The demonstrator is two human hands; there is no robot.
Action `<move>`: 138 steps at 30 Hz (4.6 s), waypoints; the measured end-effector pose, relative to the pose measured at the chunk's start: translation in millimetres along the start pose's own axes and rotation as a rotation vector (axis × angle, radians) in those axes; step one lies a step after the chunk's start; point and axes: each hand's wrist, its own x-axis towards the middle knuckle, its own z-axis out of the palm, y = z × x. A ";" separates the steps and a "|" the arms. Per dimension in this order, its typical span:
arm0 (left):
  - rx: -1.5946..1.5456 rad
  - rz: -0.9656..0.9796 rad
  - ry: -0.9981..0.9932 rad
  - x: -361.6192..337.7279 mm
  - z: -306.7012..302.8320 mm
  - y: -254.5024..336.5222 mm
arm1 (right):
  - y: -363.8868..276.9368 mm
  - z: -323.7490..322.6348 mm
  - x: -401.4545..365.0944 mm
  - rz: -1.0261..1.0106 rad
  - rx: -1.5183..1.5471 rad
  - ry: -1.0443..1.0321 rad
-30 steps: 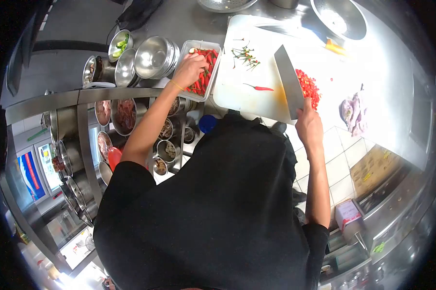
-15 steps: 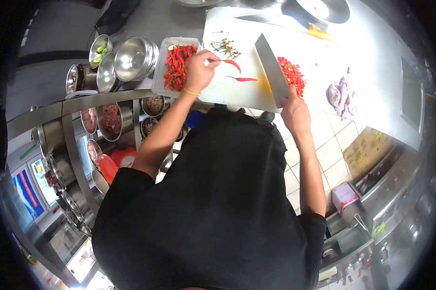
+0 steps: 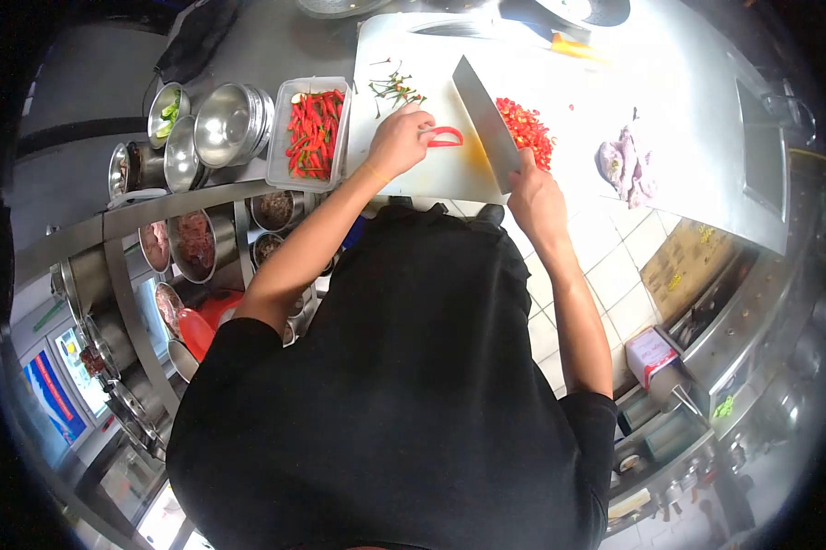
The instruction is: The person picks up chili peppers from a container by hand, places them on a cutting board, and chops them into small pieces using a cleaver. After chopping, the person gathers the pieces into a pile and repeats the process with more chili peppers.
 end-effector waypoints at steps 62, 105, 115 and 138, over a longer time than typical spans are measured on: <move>-0.169 0.080 -0.037 -21.2 47.9 48.7 | -31.3 -4.0 27.4 -0.027 -0.077 0.035; -0.177 0.188 0.093 -12.8 59.5 44.7 | 0.2 -14.3 -84.6 0.090 -0.038 0.074; -0.082 0.207 0.021 -1.0 56.9 46.4 | -9.8 -17.4 -100.9 0.150 -0.088 -0.068; -0.171 0.171 0.026 -0.8 59.2 41.3 | -17.6 -5.0 -62.8 0.024 -0.051 -0.007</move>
